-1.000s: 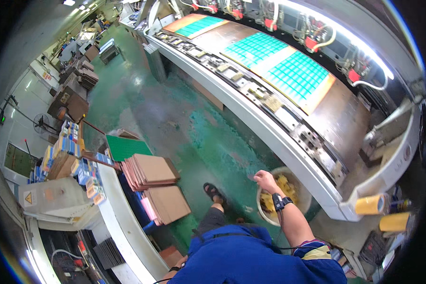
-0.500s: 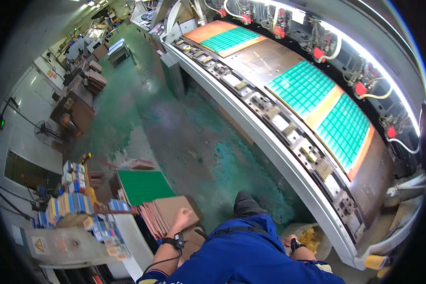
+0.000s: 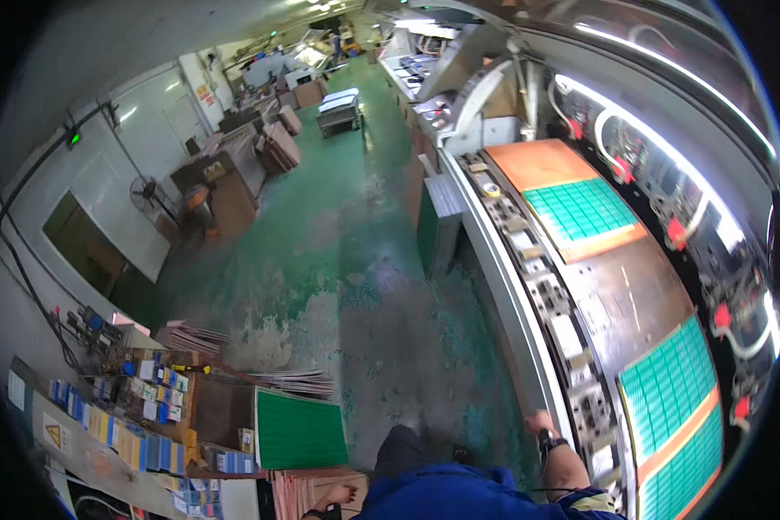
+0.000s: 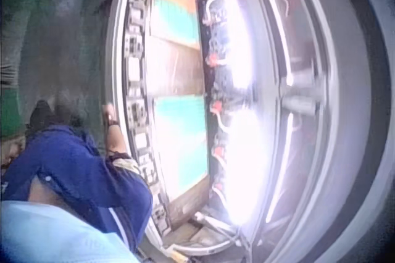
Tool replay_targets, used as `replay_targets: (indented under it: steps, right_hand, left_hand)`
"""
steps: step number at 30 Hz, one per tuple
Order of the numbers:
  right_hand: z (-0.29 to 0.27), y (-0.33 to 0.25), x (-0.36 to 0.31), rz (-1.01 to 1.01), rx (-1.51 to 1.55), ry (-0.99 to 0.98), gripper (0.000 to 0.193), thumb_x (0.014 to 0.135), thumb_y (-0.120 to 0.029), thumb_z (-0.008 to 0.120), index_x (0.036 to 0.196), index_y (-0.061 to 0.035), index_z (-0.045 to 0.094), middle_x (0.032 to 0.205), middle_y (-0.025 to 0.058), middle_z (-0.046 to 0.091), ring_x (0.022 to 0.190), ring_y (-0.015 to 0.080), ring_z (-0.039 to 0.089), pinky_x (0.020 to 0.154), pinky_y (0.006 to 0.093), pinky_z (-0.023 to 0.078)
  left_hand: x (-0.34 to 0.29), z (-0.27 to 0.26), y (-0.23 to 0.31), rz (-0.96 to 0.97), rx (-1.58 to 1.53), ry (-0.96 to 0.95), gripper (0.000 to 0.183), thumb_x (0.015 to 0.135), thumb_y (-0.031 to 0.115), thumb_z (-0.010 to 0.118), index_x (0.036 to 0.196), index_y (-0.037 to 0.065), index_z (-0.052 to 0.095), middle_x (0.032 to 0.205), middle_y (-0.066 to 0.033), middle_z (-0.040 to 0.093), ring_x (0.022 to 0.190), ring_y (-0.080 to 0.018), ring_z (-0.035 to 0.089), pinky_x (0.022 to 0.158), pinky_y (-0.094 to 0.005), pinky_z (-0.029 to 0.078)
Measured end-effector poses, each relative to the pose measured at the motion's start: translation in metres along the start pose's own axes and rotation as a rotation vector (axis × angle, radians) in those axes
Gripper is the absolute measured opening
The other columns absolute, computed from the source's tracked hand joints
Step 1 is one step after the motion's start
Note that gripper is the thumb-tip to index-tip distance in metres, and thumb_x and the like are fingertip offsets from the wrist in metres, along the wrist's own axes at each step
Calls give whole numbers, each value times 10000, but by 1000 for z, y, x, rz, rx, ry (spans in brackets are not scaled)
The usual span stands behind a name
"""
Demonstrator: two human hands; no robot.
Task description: Operating workshop machinery, hammering pins into a frame, and inspecting a stack of blue plates.
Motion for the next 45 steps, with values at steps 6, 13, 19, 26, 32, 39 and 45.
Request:
replay_targets:
  steps: [6,13,19,26,32,39,45]
  right_hand:
    - [-212,-191,221,-272,470,119,244,910,-175,615,757,5,674,636,92,644,514,197,619,466,351,473]
    - [-133,-217,362,193,1274,-911,232,972,-198,561,1022,6,662,847,169,692,716,289,680,563,409,548]
    - [-120,-272,423,-474,134,-364,90,931,-62,590,916,-19,667,698,93,622,637,231,648,552,370,530]
    - [-265,-372,611,528,1825,-54,356,995,-388,606,1062,-39,604,759,81,641,668,235,639,608,352,541]
    - [-308,-392,719,1215,2121,471,764,1000,-665,458,1515,-122,305,1118,280,589,771,373,669,557,441,559]
    - [-309,-426,750,1457,2012,1226,646,1052,-562,429,1442,-49,393,1297,215,532,1104,404,566,952,581,496]
    - [-339,-440,768,1469,2130,1372,639,1016,-564,526,1413,-78,404,1299,226,519,1110,430,564,987,547,516]
  left_hand:
    - [66,-50,67,11,1406,448,327,868,317,661,1084,77,712,954,-183,684,904,-364,674,775,-482,539]
    - [144,-123,422,31,1287,943,403,881,395,645,983,18,745,960,-239,718,883,-462,673,797,-472,557]
    - [208,-74,764,244,631,915,296,905,324,728,984,39,708,837,-97,724,744,-204,712,659,-395,551]
    - [361,-71,1021,241,1254,769,294,896,282,737,1023,20,697,860,-138,734,809,-271,715,723,-415,551]
    - [440,0,1254,335,1148,500,172,936,187,686,974,19,685,819,-84,718,718,-183,682,671,-359,545]
    - [630,103,1549,570,1238,207,71,925,83,620,900,29,660,763,-22,666,664,-115,597,631,-286,491]
    - [820,220,1744,1079,1430,180,495,879,160,725,1304,-33,558,1256,-194,624,1152,-296,601,1001,-405,467]
Point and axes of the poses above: each hand's wrist, its own x-axis towards the middle knuckle, its own z-axis out of the palm, y = z × x, the point moved 4 cm from there along x, towards the middle knuckle
